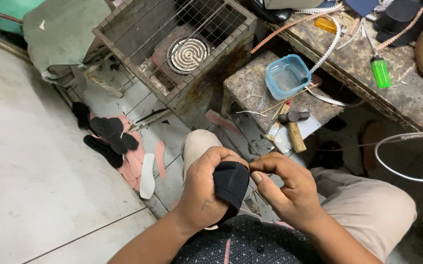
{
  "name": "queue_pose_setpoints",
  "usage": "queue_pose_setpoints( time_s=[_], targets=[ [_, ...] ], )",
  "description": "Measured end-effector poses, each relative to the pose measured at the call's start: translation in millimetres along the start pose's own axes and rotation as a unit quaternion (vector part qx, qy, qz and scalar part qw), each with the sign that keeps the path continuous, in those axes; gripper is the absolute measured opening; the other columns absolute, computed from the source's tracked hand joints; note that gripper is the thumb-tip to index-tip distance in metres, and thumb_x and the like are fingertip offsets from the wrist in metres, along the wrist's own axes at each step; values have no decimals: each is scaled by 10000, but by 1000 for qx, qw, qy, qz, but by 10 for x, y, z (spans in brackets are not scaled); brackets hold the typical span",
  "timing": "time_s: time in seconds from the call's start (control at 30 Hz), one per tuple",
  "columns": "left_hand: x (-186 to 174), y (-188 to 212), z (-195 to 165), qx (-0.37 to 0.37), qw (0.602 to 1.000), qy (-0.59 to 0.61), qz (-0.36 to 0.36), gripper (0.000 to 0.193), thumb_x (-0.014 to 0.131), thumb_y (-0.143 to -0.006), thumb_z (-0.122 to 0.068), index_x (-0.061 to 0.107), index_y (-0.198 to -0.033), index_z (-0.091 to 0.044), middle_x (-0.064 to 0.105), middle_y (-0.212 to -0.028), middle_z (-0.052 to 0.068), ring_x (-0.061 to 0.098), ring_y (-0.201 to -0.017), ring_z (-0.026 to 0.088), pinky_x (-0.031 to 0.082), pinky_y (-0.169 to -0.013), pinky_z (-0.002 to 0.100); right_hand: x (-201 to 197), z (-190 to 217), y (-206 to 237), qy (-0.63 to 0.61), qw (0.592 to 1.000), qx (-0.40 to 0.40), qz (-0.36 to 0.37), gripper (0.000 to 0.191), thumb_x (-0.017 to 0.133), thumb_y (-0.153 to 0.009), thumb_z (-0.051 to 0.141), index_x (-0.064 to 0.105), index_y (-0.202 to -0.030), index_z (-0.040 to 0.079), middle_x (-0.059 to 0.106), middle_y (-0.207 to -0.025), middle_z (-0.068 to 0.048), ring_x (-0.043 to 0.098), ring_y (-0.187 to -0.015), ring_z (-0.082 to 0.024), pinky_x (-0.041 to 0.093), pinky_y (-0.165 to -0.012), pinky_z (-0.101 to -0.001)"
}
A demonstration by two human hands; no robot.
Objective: The person sits on the floor holding a black shoe upper on a last, pressing and smoothing the fabric over the toe with their hands. They use a thin wooden stick, dipping it in a water container, to press and tuck the upper's edges, then place the finished shoe on the workbench.
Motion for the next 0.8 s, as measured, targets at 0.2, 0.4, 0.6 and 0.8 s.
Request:
queue_pose_setpoints(
  time_s=[0.2, 0.4, 0.6, 0.8],
  targets=[
    [-40, -33, 22, -5, 997, 53, 46, 274, 725, -869, -33, 576, -1094, 12, 740, -980, 89, 689, -870, 191, 561, -833, 301, -30, -92, 11, -168, 983, 72, 33, 154, 708, -927, 33, 671, -1057, -39, 701, -1006, -123, 666, -911, -170, 537, -798, -286],
    [5, 3, -30, 27, 999, -31, 18, 317, 734, -840, -37, 570, -1108, 1, 737, -998, 89, 711, -894, 234, 566, -847, 331, 34, 89, 10, 94, 994, -54, -30, 187, 728, -877, 39, 654, -1046, 1, 711, -949, -114, 711, -832, -220, 563, -725, -301],
    [66, 72, -118, 104, 971, -216, -7, 339, 745, -842, -108, 587, -1133, -35, 666, -1033, 116, 656, -976, 347, 482, -917, 440, 82, 270, -13, 265, 957, -109, -40, 196, 741, -828, 26, 597, -958, 4, 659, -840, -122, 664, -704, -292, 532, -613, -378],
    [78, 89, -116, 82, 970, -226, 24, 369, 723, -822, -114, 581, -1154, -38, 665, -1071, 130, 641, -1023, 356, 461, -936, 449, 102, 207, 15, 254, 960, -117, -33, 205, 700, -813, -14, 553, -955, 0, 590, -810, -128, 615, -687, -322, 507, -613, -406]
  ],
)
Point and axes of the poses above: each hand's wrist, its own y-axis away from the middle knuckle, its own x-axis out of the palm, z = x × y, the point moved 1 cm from there along -y, towards the middle knuckle
